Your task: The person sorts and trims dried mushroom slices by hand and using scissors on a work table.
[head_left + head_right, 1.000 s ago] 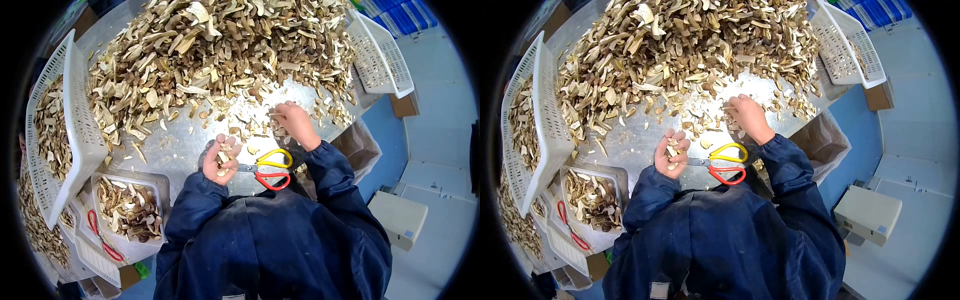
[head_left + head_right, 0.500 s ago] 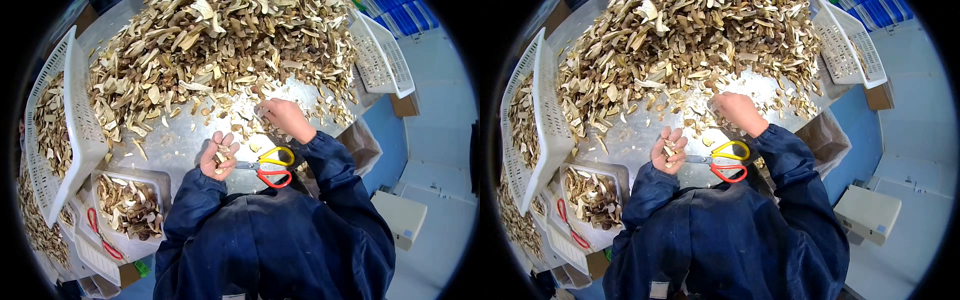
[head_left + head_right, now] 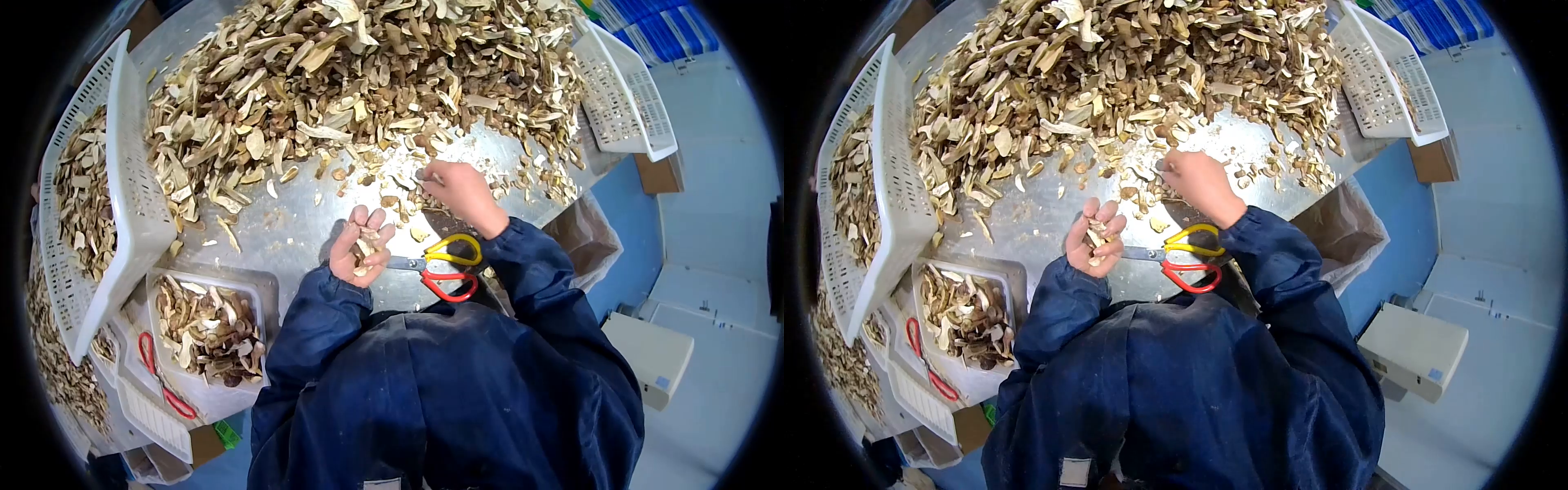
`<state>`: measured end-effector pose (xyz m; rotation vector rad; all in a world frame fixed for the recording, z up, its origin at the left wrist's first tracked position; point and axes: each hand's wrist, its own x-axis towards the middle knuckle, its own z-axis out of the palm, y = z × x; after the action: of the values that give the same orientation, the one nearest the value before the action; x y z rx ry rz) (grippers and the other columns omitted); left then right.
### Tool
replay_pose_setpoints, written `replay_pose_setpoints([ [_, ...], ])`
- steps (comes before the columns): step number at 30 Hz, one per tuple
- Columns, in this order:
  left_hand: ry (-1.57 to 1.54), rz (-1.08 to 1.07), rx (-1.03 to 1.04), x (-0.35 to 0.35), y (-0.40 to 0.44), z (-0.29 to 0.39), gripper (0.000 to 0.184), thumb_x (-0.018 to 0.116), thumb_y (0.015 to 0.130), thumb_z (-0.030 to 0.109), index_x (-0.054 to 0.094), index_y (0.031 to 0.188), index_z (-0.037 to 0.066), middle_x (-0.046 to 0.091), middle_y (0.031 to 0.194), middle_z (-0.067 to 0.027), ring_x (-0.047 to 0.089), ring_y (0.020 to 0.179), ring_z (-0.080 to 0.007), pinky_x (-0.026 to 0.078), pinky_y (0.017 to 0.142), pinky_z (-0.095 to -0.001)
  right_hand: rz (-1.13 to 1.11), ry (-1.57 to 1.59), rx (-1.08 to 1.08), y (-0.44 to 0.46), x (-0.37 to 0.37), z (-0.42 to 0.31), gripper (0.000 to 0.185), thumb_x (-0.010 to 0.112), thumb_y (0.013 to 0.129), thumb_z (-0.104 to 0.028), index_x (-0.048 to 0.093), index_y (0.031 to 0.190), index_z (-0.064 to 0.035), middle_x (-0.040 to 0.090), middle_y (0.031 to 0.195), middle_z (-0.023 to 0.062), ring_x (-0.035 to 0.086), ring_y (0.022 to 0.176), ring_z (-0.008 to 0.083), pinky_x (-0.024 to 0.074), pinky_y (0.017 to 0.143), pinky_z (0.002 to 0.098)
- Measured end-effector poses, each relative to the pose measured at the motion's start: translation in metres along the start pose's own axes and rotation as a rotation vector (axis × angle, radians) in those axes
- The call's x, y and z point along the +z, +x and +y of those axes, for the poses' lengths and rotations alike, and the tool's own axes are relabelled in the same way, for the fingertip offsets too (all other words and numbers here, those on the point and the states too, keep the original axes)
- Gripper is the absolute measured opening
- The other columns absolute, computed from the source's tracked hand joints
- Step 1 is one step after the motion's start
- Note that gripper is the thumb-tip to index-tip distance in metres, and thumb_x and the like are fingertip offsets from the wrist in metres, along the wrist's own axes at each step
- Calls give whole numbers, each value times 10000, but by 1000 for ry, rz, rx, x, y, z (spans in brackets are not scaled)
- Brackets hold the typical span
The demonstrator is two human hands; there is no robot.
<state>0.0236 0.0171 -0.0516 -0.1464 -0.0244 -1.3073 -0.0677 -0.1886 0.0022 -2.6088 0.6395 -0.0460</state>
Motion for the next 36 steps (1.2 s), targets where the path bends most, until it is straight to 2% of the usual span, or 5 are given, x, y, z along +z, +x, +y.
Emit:
replay_pose_setpoints([
  [4,18,4,-7,-2,-1,1,170,618,891,195,463,942,147,412,917,12,407,800,-111,408,497,-180,-80,-129,1,6,6,-6,175,610,777,-218,624,871,-72,642,756,161,628,715,357,499,633,441],
  [12,5,8,-8,-2,0,0,162,613,894,197,467,941,143,413,919,14,411,805,-111,409,497,-180,-350,1680,97,1,-31,21,134,607,832,-71,555,951,-41,563,686,28,436,463,57,299,387,190],
  [19,3,7,-6,-1,0,1,139,584,909,165,448,933,144,380,889,13,404,819,-110,423,520,-168,-373,1348,309,19,-13,8,143,593,901,-155,570,986,-43,589,706,40,540,510,90,355,384,199],
  [26,236,209,-60,5,2,-2,97,562,918,181,515,983,128,501,933,4,470,821,-93,409,544,-188,-371,2190,612,-1,2,-5,336,483,956,-148,446,1241,26,557,1162,212,570,1093,331,509,922,453],
  [36,1170,614,66,50,4,-22,144,593,898,158,622,1029,104,571,827,31,482,641,-35,383,528,-187,-229,2017,506,-26,7,-31,339,505,910,-5,444,1237,57,553,1176,222,563,1112,327,487,958,421],
])
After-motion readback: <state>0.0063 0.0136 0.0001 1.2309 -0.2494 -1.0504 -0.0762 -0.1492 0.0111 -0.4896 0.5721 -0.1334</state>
